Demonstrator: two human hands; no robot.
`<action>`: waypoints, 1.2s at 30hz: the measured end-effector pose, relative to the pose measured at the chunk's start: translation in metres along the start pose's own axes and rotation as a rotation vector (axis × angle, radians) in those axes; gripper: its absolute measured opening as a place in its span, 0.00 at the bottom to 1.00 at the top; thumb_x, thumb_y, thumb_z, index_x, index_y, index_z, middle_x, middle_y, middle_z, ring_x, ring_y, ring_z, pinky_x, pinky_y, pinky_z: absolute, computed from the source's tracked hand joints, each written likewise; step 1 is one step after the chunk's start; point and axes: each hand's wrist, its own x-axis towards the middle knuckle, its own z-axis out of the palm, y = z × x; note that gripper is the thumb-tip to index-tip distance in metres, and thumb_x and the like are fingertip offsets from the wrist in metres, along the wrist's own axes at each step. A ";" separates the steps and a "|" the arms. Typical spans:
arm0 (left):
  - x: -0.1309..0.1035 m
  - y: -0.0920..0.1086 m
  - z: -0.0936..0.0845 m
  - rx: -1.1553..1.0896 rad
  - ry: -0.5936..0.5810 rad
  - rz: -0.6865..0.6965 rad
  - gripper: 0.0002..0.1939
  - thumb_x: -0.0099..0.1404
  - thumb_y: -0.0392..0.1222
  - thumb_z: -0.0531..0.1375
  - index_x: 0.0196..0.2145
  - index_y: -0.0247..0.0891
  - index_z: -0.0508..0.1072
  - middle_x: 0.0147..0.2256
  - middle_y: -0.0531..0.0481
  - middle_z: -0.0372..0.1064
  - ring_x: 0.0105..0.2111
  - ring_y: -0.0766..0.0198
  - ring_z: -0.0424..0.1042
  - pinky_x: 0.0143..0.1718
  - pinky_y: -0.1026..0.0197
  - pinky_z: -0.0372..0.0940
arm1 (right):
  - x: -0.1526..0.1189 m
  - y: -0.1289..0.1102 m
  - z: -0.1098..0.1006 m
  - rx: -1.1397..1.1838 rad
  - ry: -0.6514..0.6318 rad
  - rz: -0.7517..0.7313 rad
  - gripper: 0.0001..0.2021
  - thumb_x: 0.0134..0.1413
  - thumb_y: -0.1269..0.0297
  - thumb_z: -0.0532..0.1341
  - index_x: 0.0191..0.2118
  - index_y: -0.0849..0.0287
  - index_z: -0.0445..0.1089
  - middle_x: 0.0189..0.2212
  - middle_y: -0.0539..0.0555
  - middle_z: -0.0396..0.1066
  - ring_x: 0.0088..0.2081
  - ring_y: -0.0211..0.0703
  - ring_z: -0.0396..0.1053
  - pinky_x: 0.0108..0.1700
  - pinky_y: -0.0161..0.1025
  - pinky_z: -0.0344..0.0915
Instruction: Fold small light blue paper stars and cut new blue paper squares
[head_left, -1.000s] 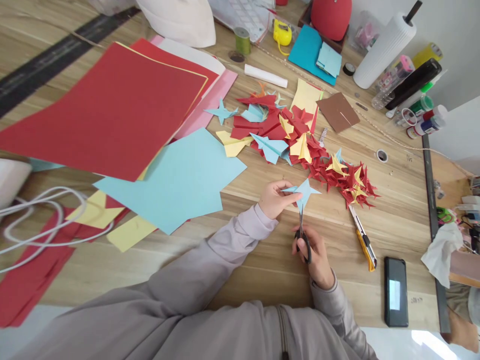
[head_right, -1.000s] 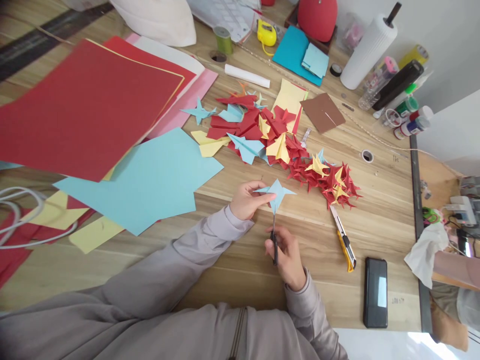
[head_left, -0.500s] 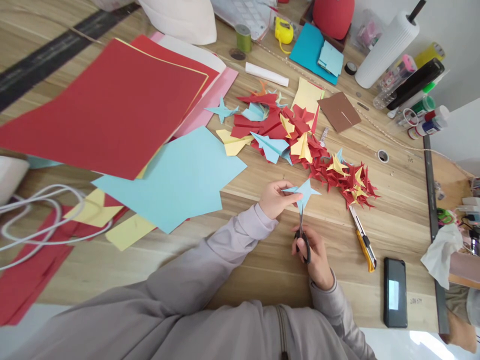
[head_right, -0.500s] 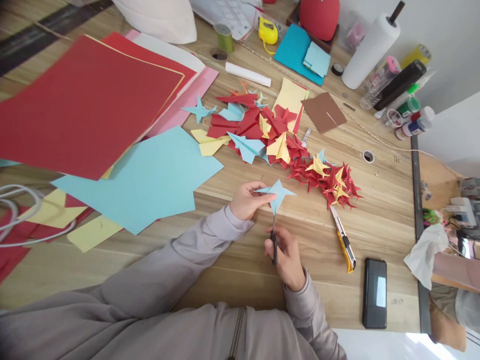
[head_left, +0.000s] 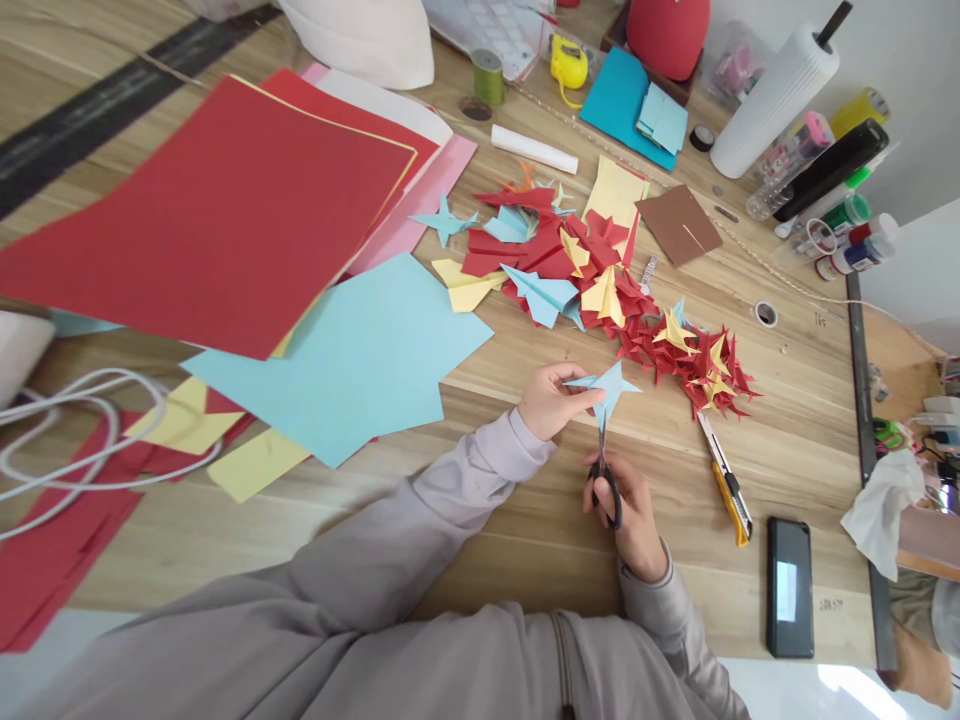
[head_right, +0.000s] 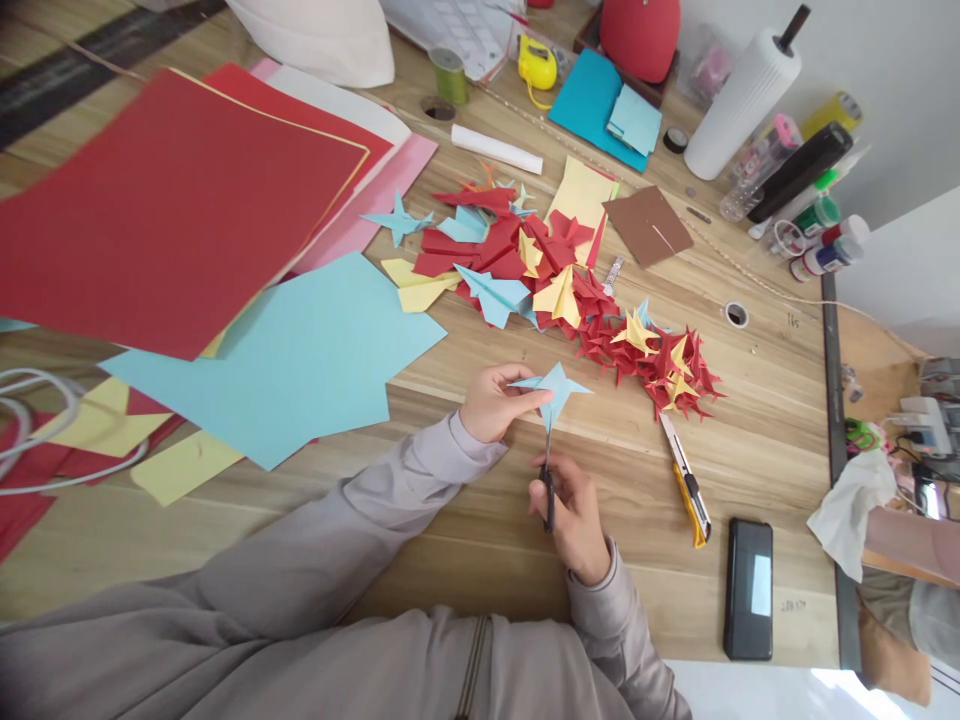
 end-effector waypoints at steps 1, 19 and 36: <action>0.000 0.000 0.000 0.002 0.000 -0.001 0.16 0.38 0.41 0.70 0.19 0.32 0.68 0.18 0.54 0.67 0.19 0.68 0.68 0.22 0.65 0.67 | 0.000 0.000 0.000 -0.003 0.000 0.000 0.18 0.53 0.51 0.57 0.41 0.61 0.65 0.18 0.46 0.62 0.17 0.29 0.50 0.19 0.31 0.47; 0.000 0.002 0.001 0.044 0.017 0.006 0.15 0.38 0.41 0.69 0.18 0.34 0.67 0.18 0.56 0.66 0.20 0.68 0.68 0.25 0.64 0.66 | 0.000 0.001 0.000 0.013 0.011 0.007 0.18 0.53 0.50 0.58 0.41 0.60 0.65 0.17 0.45 0.62 0.16 0.29 0.49 0.19 0.31 0.46; 0.001 0.001 -0.001 0.010 0.007 -0.004 0.16 0.38 0.42 0.70 0.18 0.34 0.68 0.18 0.55 0.67 0.19 0.68 0.67 0.23 0.63 0.66 | 0.002 -0.002 0.001 -0.018 0.009 -0.009 0.19 0.52 0.49 0.58 0.40 0.61 0.65 0.17 0.45 0.61 0.17 0.31 0.51 0.19 0.32 0.49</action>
